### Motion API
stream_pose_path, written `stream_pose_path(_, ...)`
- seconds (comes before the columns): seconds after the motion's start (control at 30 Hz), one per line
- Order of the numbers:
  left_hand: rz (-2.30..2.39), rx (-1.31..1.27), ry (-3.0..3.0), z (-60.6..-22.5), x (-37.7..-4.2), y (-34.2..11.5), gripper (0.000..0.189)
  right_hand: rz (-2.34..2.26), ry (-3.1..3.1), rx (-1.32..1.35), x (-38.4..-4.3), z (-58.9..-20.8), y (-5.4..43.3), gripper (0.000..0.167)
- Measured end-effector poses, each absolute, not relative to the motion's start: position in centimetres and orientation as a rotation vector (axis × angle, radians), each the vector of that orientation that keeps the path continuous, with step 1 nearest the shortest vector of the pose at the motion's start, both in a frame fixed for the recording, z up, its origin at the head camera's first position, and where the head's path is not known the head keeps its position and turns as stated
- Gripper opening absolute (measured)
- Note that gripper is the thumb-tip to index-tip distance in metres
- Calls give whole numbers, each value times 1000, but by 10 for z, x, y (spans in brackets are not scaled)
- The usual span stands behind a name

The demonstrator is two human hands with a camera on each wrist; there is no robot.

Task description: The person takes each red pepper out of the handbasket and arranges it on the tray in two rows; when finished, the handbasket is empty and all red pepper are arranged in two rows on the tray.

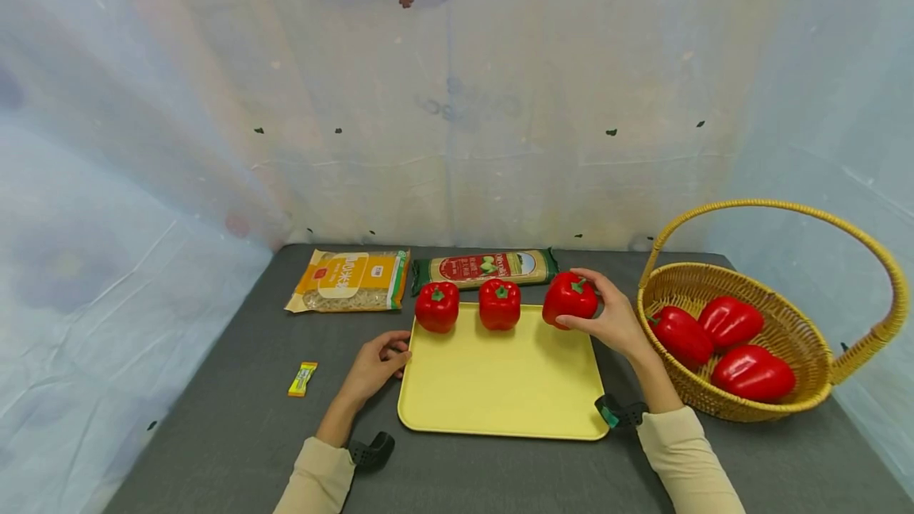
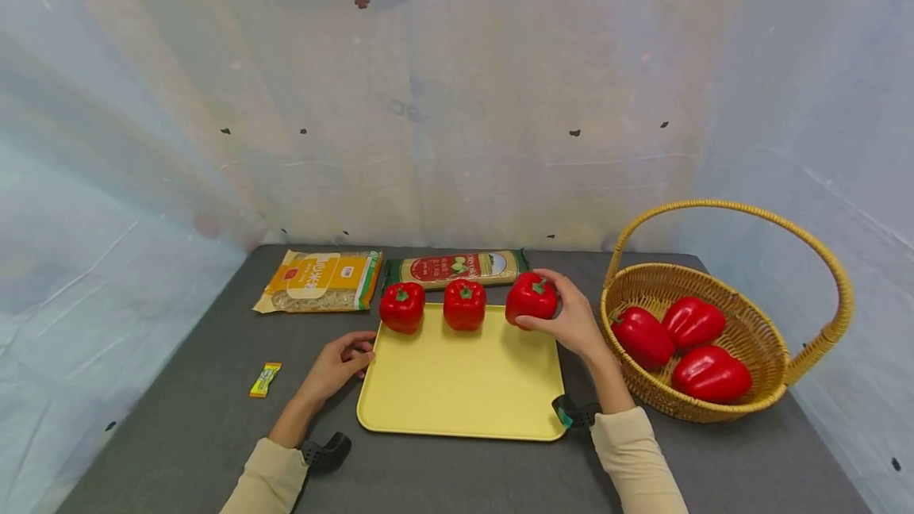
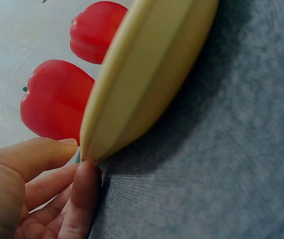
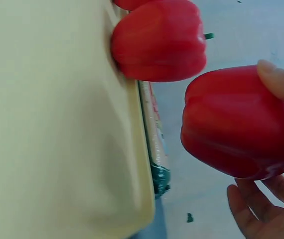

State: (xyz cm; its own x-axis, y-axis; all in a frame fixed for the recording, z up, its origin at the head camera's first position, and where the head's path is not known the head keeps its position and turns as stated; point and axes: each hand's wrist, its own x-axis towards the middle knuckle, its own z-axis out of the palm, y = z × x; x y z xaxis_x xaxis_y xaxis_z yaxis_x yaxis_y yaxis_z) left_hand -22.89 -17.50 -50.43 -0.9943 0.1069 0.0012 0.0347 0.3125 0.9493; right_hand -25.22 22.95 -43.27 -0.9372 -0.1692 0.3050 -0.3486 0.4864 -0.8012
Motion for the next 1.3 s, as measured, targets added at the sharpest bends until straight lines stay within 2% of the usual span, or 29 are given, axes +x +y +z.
stream_pose_path(0.77,1796,145,2498,-501,-227,-175,36,1277,-2672,461,-262,-458,224,82)
stream_pose_path(0.97,1780,149,2512,-494,-225,-172,37,1324,-2704,560,-263,-457,226,87)
stream_pose_path(1.3,1786,152,2504,-501,-227,-175,35,1314,-2685,684,-264,-460,230,83)
